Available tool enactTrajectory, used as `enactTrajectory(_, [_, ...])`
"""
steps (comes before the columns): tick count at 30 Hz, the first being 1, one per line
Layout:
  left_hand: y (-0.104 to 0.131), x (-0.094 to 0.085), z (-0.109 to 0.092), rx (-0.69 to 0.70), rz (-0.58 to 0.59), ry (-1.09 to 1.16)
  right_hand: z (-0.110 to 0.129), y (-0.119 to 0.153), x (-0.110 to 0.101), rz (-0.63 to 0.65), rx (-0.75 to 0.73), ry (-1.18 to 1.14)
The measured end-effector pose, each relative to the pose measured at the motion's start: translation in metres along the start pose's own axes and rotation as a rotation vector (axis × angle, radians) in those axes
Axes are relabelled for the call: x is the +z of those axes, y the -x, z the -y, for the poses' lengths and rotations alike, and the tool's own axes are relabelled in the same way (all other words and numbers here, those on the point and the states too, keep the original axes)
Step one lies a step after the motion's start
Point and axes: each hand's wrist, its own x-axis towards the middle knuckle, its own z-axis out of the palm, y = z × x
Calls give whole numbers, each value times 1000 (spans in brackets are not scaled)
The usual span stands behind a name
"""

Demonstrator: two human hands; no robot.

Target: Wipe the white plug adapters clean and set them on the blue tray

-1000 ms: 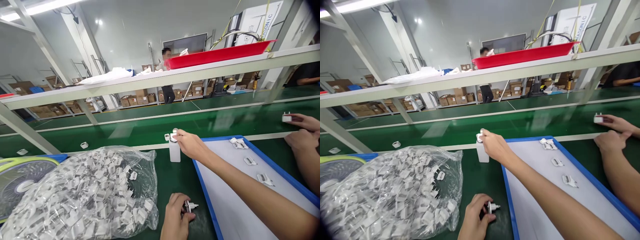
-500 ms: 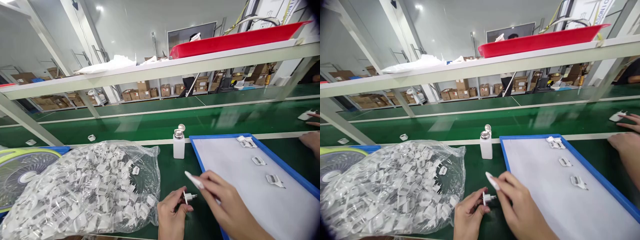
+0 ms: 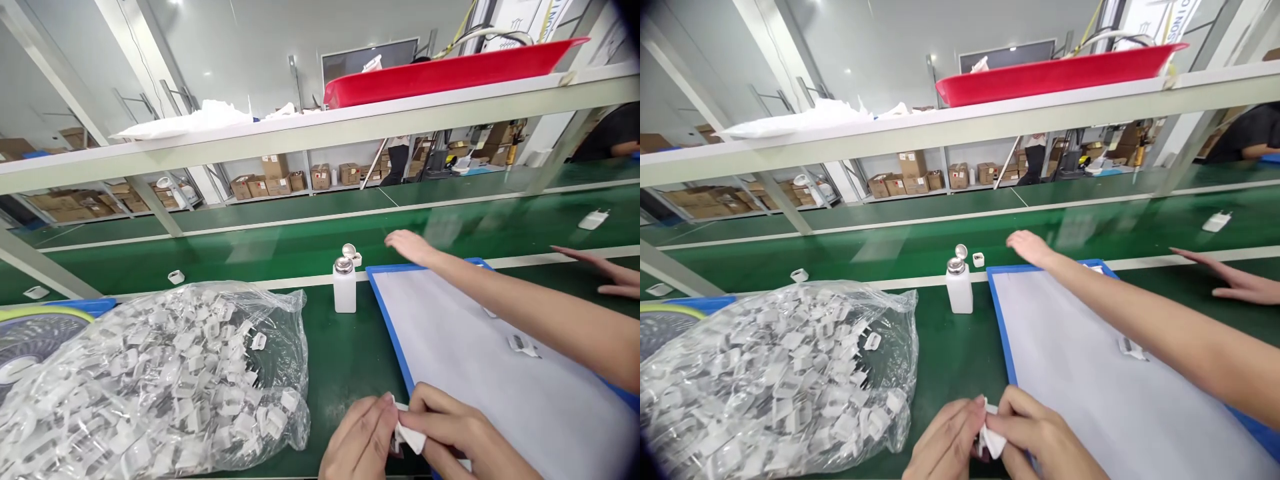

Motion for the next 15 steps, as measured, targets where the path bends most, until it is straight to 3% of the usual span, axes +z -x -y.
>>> enactTrajectory(4, [-6, -6, -4, 57, 7, 22, 9, -2, -18, 62, 137, -256])
enactTrajectory(8, [-4, -7, 1, 140, 12, -34, 12, -4, -20, 90, 235, -358])
enactTrajectory(12, [-3, -1, 5, 225, -102, -62, 14, -5, -16, 82, 270, -319])
enactTrajectory(15, [-9, 3, 0, 178, -203, 36, 4, -1, -16, 65, 376, -379])
